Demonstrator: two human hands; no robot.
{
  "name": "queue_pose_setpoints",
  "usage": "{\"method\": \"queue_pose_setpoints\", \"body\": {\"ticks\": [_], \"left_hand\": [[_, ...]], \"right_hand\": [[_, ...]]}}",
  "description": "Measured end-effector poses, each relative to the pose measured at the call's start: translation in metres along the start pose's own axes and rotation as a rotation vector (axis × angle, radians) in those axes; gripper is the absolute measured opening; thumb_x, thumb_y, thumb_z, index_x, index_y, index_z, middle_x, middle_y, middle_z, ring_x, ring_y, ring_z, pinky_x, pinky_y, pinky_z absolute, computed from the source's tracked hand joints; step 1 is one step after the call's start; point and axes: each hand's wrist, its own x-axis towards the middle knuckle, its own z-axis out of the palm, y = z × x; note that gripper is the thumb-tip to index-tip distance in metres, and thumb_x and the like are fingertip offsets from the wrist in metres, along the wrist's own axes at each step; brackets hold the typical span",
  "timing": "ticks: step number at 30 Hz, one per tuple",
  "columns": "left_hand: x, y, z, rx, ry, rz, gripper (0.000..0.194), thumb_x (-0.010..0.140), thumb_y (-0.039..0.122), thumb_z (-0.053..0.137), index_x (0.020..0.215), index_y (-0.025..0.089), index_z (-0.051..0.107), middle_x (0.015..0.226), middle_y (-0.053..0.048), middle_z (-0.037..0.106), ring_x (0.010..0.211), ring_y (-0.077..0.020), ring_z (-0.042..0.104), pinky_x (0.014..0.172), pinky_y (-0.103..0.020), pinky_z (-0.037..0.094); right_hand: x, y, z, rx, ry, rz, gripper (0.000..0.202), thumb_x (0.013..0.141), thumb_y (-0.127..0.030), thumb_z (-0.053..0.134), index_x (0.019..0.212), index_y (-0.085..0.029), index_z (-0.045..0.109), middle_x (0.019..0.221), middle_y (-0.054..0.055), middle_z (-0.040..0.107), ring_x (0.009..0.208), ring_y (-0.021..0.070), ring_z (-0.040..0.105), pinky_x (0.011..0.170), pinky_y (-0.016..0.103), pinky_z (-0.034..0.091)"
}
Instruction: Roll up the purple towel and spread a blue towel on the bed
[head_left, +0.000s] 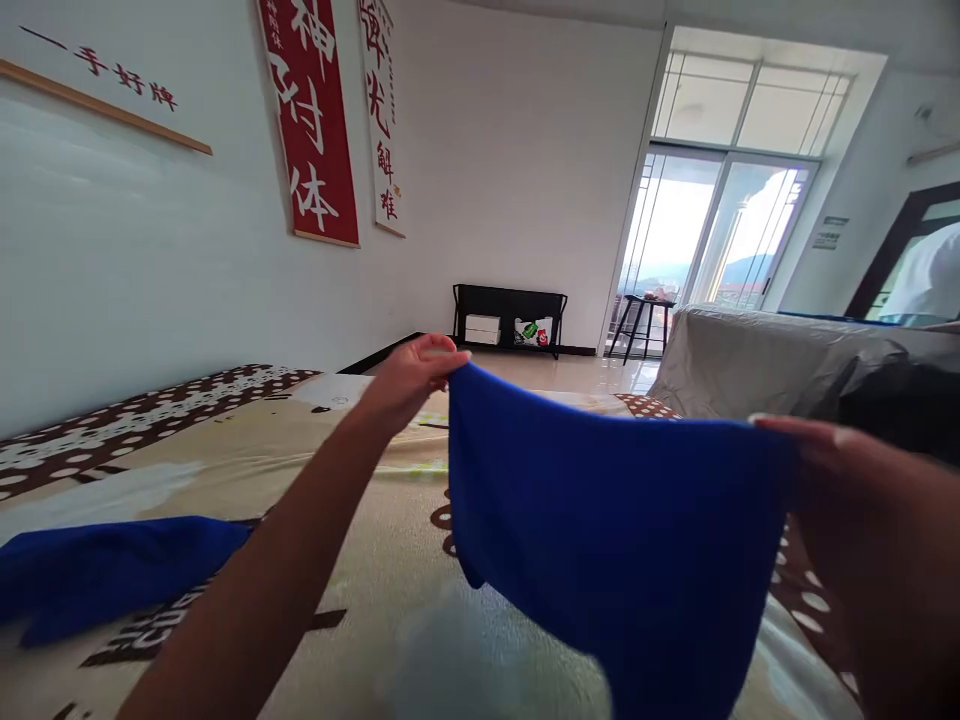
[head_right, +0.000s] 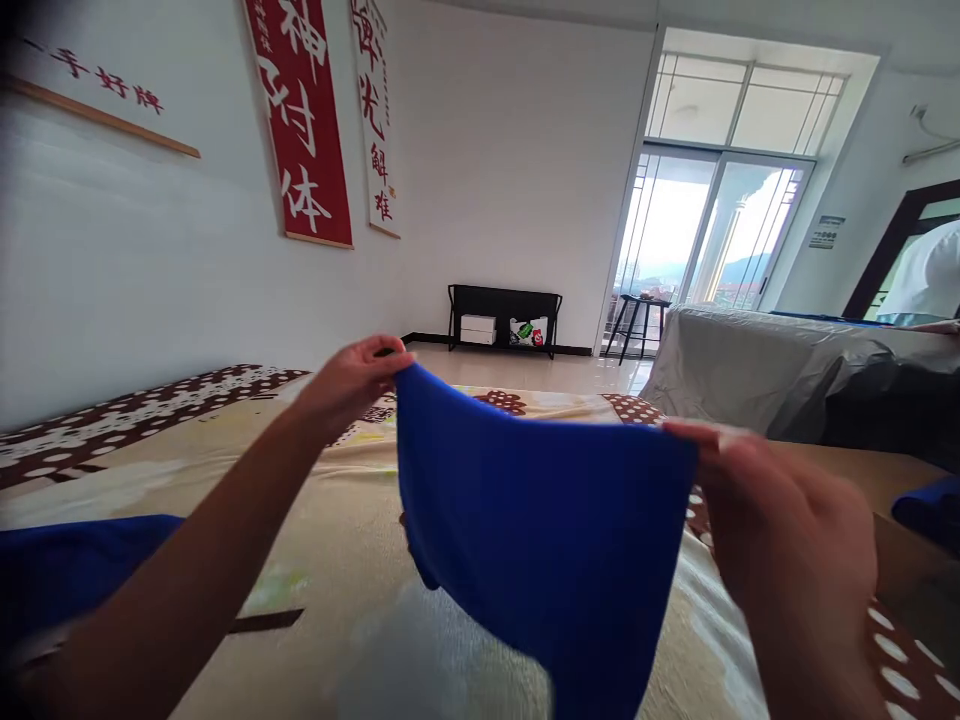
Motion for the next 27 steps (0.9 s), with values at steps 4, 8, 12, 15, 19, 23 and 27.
{"method": "queue_pose_setpoints", "body": {"ticks": [4, 8, 12, 15, 19, 23, 27], "left_hand": [[0.000, 0.044, -0.019, -0.068, 0.175, 0.024, 0.046, 0.057, 0.039, 0.089, 0.085, 0.018, 0.058, 0.073, 0.002, 0.059, 0.058, -0.0072, 0.052, 0.056, -0.021, 0.037], [0.026, 0.024, -0.033, -0.076, 0.295, -0.031, 0.052, 0.046, 0.039, 0.092, 0.079, 0.017, 0.059, 0.070, 0.000, 0.060, 0.055, -0.0083, 0.050, 0.051, -0.021, 0.030], [0.058, -0.004, -0.046, -0.060, 0.369, -0.054, 0.050, 0.043, 0.040, 0.091, 0.074, 0.016, 0.060, 0.069, -0.001, 0.060, 0.056, -0.0092, 0.049, 0.049, -0.023, 0.023], [0.061, 0.000, -0.049, -0.028, 0.401, 0.009, 0.043, 0.052, 0.042, 0.088, 0.077, 0.017, 0.063, 0.072, 0.000, 0.062, 0.061, -0.0093, 0.050, 0.052, -0.024, 0.026], [0.011, 0.011, -0.047, 0.091, 0.423, 0.086, 0.029, 0.070, 0.040, 0.079, 0.088, 0.019, 0.068, 0.069, 0.005, 0.059, 0.060, -0.0073, 0.045, 0.055, -0.020, 0.030], [-0.103, -0.039, -0.055, 0.388, 0.321, -0.073, 0.040, 0.075, 0.051, 0.076, 0.097, 0.019, 0.066, 0.093, -0.002, 0.070, 0.085, -0.0169, 0.063, 0.072, -0.023, 0.050], [-0.236, -0.137, -0.064, 0.390, 0.103, -0.343, 0.042, 0.069, 0.058, 0.076, 0.096, 0.026, 0.071, 0.101, -0.005, 0.075, 0.094, -0.0249, 0.072, 0.087, -0.033, 0.058]], "right_hand": [[0.085, -0.005, 0.035, 0.129, -0.024, 0.090, 0.020, 0.078, -0.027, 0.077, 0.097, -0.019, 0.074, 0.084, 0.002, 0.073, 0.072, 0.0107, 0.068, 0.068, 0.025, 0.056], [0.130, 0.044, 0.069, 0.269, -0.186, 0.204, 0.031, 0.067, -0.028, 0.084, 0.093, -0.015, 0.074, 0.080, 0.003, 0.073, 0.070, 0.0119, 0.068, 0.069, 0.026, 0.057], [0.157, 0.084, 0.099, 0.277, -0.189, 0.222, 0.038, 0.060, -0.030, 0.087, 0.090, -0.012, 0.073, 0.080, 0.007, 0.073, 0.072, 0.0150, 0.070, 0.071, 0.028, 0.058], [0.169, 0.080, 0.107, 0.296, -0.150, 0.151, 0.037, 0.066, -0.032, 0.085, 0.096, -0.015, 0.071, 0.082, 0.003, 0.073, 0.075, 0.0118, 0.068, 0.078, 0.027, 0.056], [0.146, 0.064, 0.083, 0.255, -0.143, 0.096, 0.041, 0.073, -0.034, 0.082, 0.109, -0.021, 0.070, 0.082, -0.001, 0.072, 0.074, 0.0092, 0.066, 0.078, 0.023, 0.055], [0.049, 0.099, 0.032, -0.089, -0.141, 0.140, 0.032, 0.068, -0.032, 0.085, 0.096, -0.022, 0.076, 0.091, 0.004, 0.075, 0.080, 0.0168, 0.069, 0.071, 0.024, 0.057], [-0.094, 0.171, -0.011, -0.449, -0.315, 0.205, 0.027, 0.068, -0.043, 0.079, 0.091, -0.029, 0.078, 0.085, 0.001, 0.075, 0.081, 0.0211, 0.070, 0.074, 0.027, 0.058]]}}
